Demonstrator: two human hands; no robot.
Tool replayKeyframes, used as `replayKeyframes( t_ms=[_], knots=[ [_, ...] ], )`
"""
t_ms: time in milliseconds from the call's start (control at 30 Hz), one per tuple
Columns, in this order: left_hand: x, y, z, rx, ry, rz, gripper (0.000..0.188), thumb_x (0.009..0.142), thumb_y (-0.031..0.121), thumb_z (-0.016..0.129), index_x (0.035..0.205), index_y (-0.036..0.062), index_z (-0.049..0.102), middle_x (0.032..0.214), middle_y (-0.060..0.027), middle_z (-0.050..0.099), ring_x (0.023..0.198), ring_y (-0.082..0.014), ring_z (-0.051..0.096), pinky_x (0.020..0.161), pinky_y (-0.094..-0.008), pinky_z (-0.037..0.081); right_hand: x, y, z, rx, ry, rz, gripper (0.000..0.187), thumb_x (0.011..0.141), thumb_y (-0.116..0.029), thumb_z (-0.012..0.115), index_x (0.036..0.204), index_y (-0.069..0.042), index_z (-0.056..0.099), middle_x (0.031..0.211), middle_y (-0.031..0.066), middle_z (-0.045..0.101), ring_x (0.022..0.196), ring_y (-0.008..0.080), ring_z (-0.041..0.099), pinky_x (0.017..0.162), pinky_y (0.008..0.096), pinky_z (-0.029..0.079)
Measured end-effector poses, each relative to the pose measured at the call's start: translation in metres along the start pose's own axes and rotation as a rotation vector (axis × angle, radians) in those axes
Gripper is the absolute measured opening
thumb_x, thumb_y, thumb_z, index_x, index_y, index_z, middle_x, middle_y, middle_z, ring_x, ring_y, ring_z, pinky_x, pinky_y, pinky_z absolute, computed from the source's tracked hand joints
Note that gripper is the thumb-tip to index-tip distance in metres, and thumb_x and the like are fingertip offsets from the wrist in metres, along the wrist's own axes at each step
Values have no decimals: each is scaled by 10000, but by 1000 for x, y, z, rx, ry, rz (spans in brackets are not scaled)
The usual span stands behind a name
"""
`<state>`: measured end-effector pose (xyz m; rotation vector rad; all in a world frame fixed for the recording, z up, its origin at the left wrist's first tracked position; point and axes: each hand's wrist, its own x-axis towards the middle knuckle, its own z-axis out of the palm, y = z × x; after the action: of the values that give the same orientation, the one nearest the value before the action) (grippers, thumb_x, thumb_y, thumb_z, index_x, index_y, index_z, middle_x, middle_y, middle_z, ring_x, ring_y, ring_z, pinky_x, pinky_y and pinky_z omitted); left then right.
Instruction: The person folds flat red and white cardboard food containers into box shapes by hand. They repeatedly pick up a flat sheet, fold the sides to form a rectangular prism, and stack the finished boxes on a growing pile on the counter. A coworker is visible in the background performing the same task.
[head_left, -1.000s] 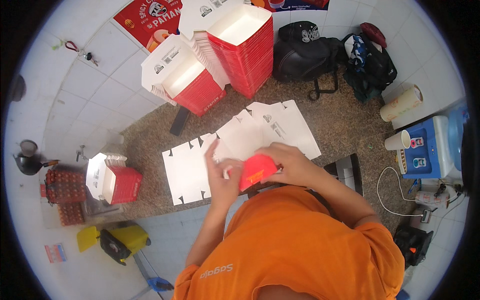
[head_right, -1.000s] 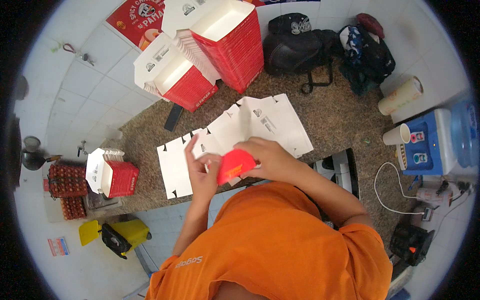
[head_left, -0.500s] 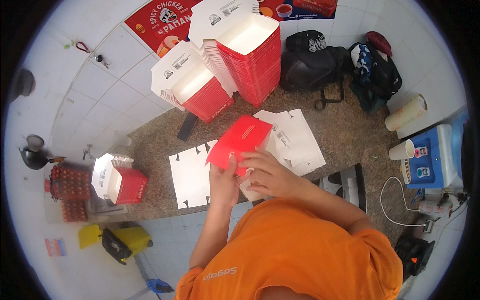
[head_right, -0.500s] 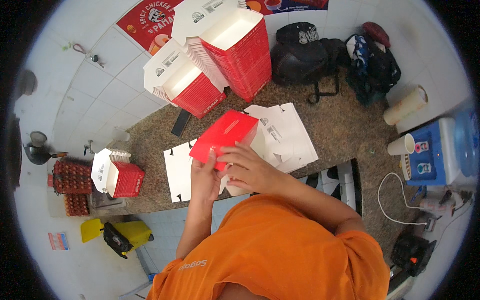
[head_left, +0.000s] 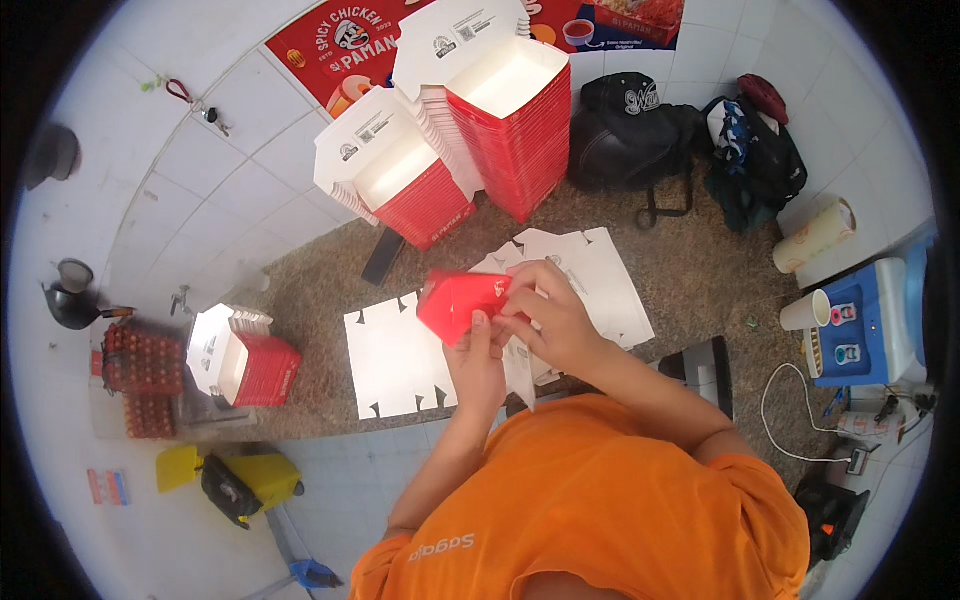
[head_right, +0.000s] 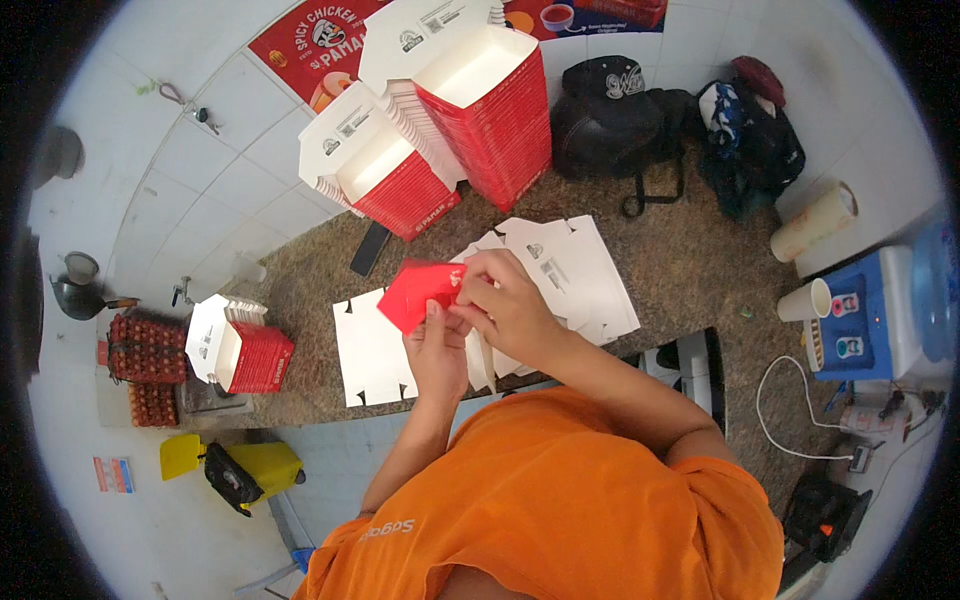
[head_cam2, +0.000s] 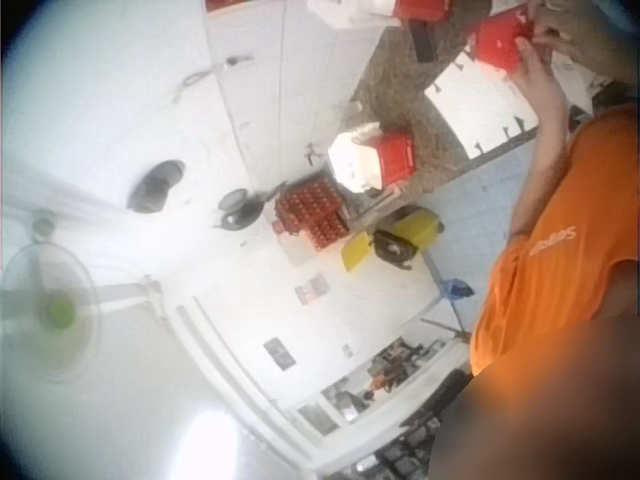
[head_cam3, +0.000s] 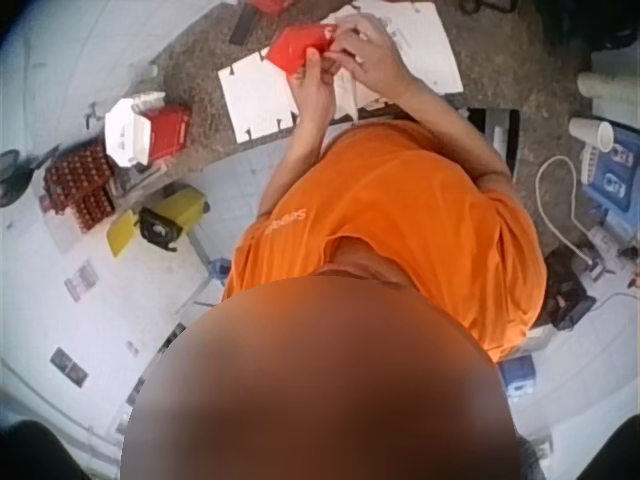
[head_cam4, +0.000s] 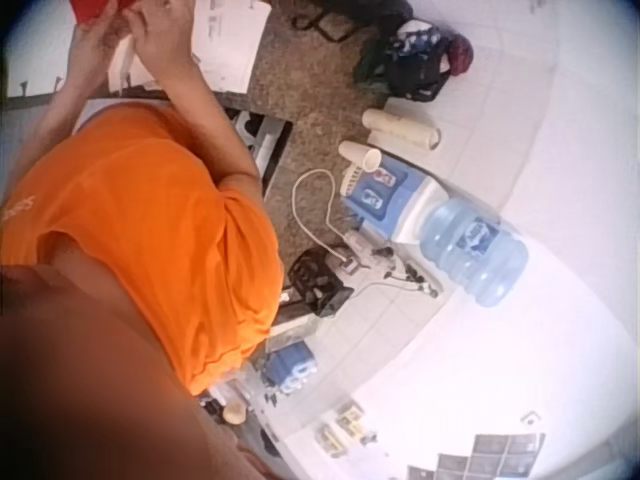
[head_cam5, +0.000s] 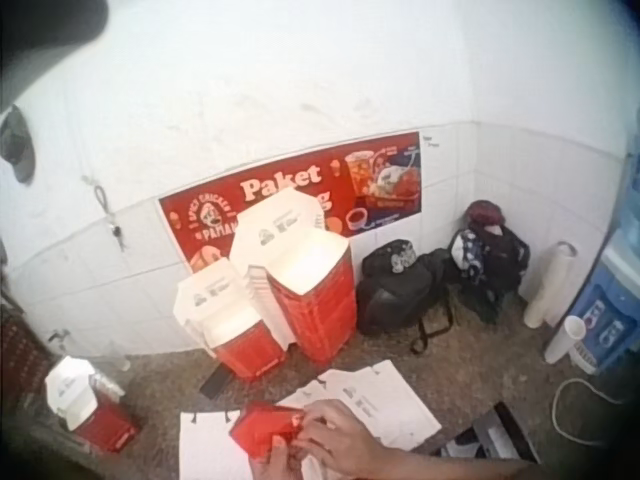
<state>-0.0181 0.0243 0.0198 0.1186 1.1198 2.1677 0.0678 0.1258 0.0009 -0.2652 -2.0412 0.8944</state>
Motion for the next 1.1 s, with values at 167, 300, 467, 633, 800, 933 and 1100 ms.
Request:
replayKeyframes(
  t_ms=[167, 300, 467, 633, 800, 933, 1100],
  knots=[
    [39, 25, -62, 1052, -681, -11, 65, 1013, 34, 692, 988, -17, 724, 801, -43, 719, 761, -77, 631, 678, -265, 489, 23, -19, -36, -315, -170, -125, 439, 887, -94, 799, 1257, -53, 566, 1259, 176, 630, 1212, 382, 602, 1008, 463, 499],
    [34, 31, -66, 1146, -779, 70, 298, 958, -21, 729, 1245, 29, 662, 756, -21, 690, 722, -77, 574, 683, -259, 465, -3, 30, -37, 232, -92, 212, 289, 980, -158, 723, 1173, -36, 545, 1261, 194, 638, 1180, 367, 619, 1056, 481, 464],
    [15, 57, -35, 1176, -615, 35, 598, 919, -13, 766, 1453, 87, 516, 761, -31, 700, 694, -136, 598, 753, -291, 459, -7, 10, -47, 1, -674, 126, 224, 1027, -206, 632, 1114, -20, 543, 1111, 214, 673, 989, 421, 669, 813, 468, 530],
    [9, 63, -32, 1505, -717, 358, 684, 837, 117, 857, 1444, 128, 541, 955, -64, 747, 933, -227, 664, 1028, -415, 301, -10, 3, -51, 261, -896, 455, 212, 1047, -228, 637, 1079, -18, 638, 935, 136, 700, 832, 317, 677, 775, 391, 527],
    [-5, 26, -16, 1355, -490, 756, 816, 714, 293, 973, 1412, 129, 583, 1573, -240, 398, 1393, -393, 469, 1102, -558, 309, -20, 8, -22, 693, -130, 874, 247, 1106, -218, 596, 1161, -8, 713, 999, 7, 731, 911, 80, 666, 808, 271, 547],
    [7, -2, -24, 1130, -521, 821, 876, 651, 373, 1003, 1402, 157, 608, 1543, -318, 287, 1395, -492, 410, 1131, -573, 390, -16, 10, -42, 898, -280, 828, 291, 1110, -229, 590, 1294, -12, 650, 1136, 26, 722, 1044, 119, 663, 920, 330, 545],
    [19, 11, 20, 658, -719, 1027, 849, 662, 298, 996, 1406, 168, 608, 1463, -252, 401, 1390, -490, 433, 1142, -538, 418, 24, 58, -81, 541, -91, 557, 486, 1059, -305, 656, 1438, -37, 513, 1149, 123, 714, 1053, 186, 681, 950, 369, 545]
  ],
)
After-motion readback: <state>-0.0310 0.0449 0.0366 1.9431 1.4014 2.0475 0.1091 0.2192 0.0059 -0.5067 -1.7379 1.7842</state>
